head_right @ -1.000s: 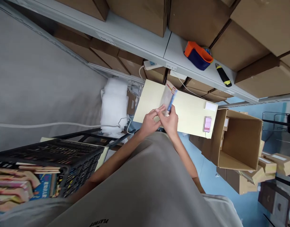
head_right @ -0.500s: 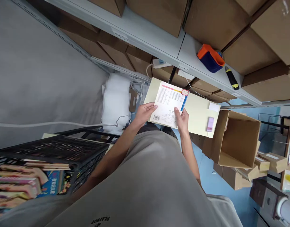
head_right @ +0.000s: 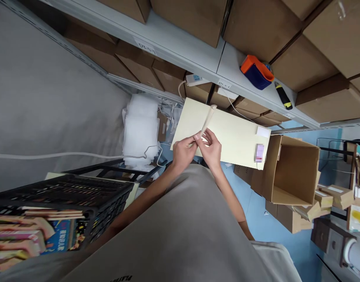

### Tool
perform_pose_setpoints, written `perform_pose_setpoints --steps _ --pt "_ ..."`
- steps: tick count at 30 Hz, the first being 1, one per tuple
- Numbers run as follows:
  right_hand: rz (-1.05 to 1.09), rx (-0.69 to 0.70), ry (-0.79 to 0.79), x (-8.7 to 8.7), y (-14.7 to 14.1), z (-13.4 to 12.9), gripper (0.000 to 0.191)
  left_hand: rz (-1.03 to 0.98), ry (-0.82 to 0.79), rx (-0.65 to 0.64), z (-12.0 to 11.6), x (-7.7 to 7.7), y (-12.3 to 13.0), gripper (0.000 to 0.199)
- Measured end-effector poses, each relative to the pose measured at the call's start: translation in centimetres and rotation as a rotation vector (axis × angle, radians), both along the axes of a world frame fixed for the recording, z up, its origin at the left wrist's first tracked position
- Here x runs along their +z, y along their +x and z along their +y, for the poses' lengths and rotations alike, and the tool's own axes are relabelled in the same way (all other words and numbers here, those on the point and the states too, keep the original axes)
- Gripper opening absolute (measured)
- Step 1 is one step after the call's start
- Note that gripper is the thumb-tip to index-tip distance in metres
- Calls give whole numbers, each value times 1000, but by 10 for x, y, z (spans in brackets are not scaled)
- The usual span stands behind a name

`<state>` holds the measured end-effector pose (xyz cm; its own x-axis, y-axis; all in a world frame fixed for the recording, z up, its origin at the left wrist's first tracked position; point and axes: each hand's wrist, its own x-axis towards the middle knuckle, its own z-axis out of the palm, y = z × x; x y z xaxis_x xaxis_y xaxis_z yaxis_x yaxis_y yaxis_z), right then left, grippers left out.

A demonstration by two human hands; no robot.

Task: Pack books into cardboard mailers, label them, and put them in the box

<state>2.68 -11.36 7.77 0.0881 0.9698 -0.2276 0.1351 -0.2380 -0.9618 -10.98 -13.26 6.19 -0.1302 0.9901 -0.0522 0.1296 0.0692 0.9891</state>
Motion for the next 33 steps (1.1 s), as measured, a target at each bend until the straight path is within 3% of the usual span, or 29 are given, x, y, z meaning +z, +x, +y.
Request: perform_pose_setpoints --steps 3,5,9,14,19,24,28,33 --pt "-16 -75 41 7 11 3 64 40 164 -139 -3 13 6 38" --pt "-1 -77 50 14 26 6 60 -9 170 -141 2 14 1 44" --pt "44 18 7 28 51 6 55 -148 -8 44 24 -1 -25 62" --pt "104 74 -36 28 62 1 57 -511 -297 -186 35 -12 -39 72" --pt "76 67 -8 8 74 2 54 -540 -289 -56 24 -6 -18 70" --pt "-20 -4 32 -5 83 9 64 -536 -257 17 20 -4 -2 71" --pt "-179 -153 179 1 73 4 72 -503 -221 56 21 2 11 73" --pt "-80 9 65 13 45 -9 74 -302 -163 -50 11 16 42 59"
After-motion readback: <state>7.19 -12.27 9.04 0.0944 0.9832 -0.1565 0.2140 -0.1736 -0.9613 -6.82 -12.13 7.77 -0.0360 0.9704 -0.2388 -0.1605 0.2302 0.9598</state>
